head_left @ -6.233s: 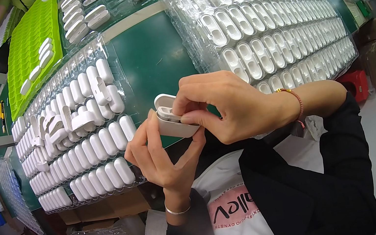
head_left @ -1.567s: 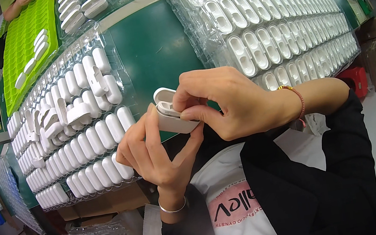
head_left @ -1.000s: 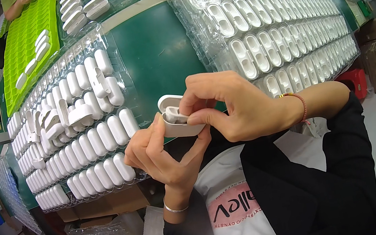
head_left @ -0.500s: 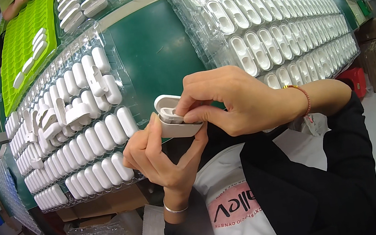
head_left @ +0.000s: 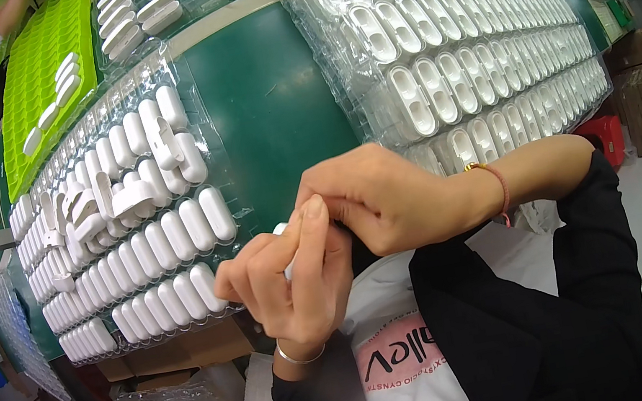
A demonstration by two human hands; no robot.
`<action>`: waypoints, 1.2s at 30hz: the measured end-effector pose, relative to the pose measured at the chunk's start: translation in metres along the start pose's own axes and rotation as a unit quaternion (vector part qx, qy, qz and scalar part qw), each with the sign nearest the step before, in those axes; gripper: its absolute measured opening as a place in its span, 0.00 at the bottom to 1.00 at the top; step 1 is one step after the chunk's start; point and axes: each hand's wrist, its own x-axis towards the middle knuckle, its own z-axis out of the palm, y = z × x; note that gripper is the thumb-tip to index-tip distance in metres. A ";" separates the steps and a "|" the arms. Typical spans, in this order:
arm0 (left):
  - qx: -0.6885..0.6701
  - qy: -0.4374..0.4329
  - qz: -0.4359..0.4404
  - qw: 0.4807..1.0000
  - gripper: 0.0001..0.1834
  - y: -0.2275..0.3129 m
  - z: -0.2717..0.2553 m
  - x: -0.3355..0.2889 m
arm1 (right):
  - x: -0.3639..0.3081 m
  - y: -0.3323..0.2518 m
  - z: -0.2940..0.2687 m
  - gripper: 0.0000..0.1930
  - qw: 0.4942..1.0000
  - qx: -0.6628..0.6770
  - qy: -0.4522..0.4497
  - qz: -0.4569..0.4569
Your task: The person assembles white wireless earbuds by placing small components into the charging case. They open the case, insert the earbuds, and close the lid, repeating this process for multiple units on a factory assembly line.
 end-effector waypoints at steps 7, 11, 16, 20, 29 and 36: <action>-0.060 0.134 -0.037 0.989 0.14 -0.022 0.052 -0.002 | 0.016 -0.006 -0.007 0.05 0.999 -0.009 0.036 0.006; -0.005 0.149 -0.031 0.988 0.18 -0.018 0.049 -0.004 | 0.013 -0.013 -0.024 0.03 0.995 -0.092 0.020 -0.013; -0.212 -0.045 0.026 0.976 0.22 0.002 0.041 -0.108 | -0.023 -0.041 -0.032 0.02 0.985 -0.156 -0.063 -0.037; -0.092 -0.262 -0.195 0.941 0.37 -0.007 0.048 -0.163 | -0.069 -0.038 -0.012 0.07 0.968 -0.120 -0.219 -0.010; -0.072 -0.342 -0.226 0.909 0.41 -0.020 0.074 -0.172 | -0.122 0.029 0.038 0.09 0.960 -0.017 -0.233 0.158; -0.160 -0.250 -0.196 0.935 0.42 0.013 0.021 -0.136 | -0.128 0.040 0.060 0.10 0.981 -0.020 -0.012 0.192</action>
